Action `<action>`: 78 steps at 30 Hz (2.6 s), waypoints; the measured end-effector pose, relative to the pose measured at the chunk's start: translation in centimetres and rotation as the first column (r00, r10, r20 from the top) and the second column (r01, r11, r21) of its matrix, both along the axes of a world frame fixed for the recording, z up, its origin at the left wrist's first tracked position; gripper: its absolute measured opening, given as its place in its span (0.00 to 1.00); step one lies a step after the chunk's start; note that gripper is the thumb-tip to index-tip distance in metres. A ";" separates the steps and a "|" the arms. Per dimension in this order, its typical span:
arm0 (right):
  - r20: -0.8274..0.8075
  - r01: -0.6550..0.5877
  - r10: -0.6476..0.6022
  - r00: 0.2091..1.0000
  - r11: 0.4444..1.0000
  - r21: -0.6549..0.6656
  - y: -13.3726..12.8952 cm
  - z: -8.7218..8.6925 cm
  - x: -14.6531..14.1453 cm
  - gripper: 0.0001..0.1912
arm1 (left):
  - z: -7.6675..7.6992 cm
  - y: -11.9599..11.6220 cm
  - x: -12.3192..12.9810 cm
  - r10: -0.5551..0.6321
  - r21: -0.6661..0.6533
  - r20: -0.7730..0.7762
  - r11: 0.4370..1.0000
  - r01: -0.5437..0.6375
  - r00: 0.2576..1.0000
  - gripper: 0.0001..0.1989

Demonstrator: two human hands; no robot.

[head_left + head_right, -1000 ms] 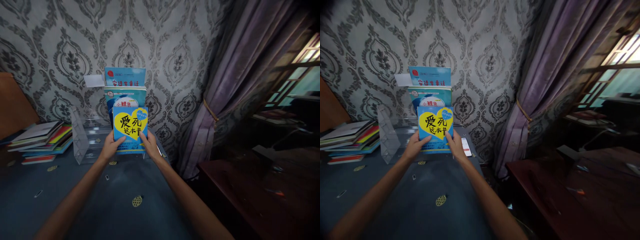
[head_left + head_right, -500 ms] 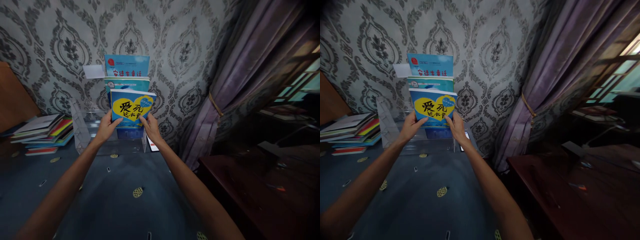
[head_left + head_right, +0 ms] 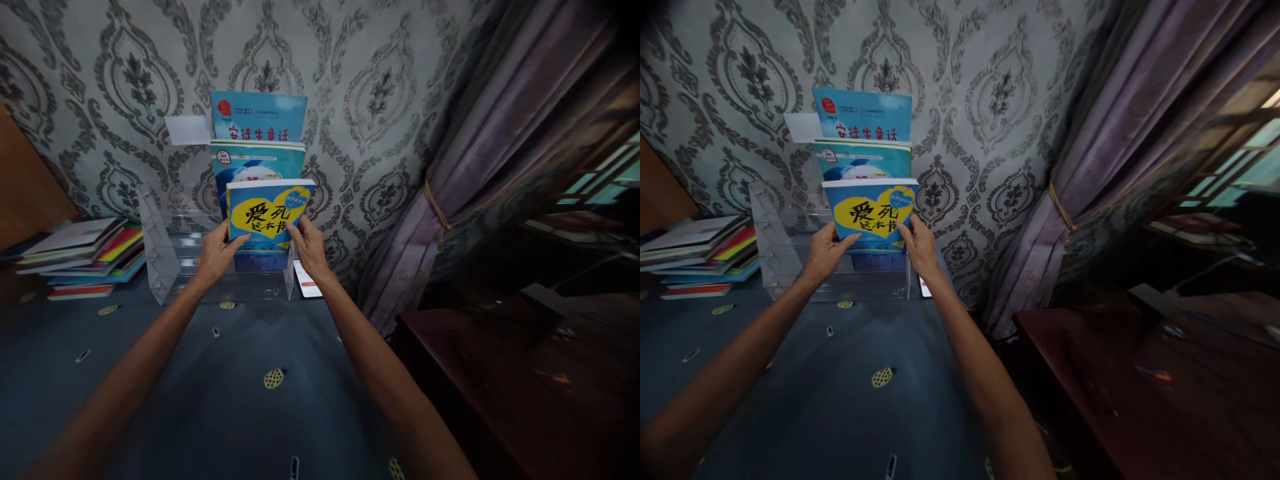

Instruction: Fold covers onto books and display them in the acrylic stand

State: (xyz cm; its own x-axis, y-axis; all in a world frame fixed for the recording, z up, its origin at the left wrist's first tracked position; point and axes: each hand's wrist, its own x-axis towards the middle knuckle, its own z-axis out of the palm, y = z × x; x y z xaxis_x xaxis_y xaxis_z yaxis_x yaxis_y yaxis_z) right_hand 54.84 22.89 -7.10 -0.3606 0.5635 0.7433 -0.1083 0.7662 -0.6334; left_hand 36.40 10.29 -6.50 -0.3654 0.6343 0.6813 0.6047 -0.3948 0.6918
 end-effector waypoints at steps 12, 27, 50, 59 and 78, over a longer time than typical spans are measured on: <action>0.024 0.063 -0.064 0.998 0.998 0.008 0.2 -1.4 0.6 0.18 | -1.4 0.6 -0.8 0.196 0.018 -0.270 0.980 -0.198 0.943 0.16; -0.029 0.140 -0.139 0.990 0.988 0.068 -0.7 -2.2 0.7 0.12 | -3.0 -0.6 0.1 0.275 -0.085 -0.294 0.946 -0.312 0.915 0.14; 0.042 0.058 -0.053 0.998 0.993 -0.107 0.2 -2.0 1.7 0.11 | -2.8 -1.5 0.7 0.275 -0.120 -0.366 0.933 -0.338 0.889 0.08; 0.059 0.129 -0.128 0.990 0.992 -0.012 -0.6 -1.5 1.6 0.13 | -3.0 -2.1 0.4 0.296 -0.252 -0.482 0.854 -0.454 0.825 0.06; 0.165 0.318 -0.315 0.935 0.948 0.009 -2.1 -1.5 0.6 0.24 | -1.6 -1.7 1.7 0.325 -0.298 -0.566 0.776 -0.556 0.757 0.20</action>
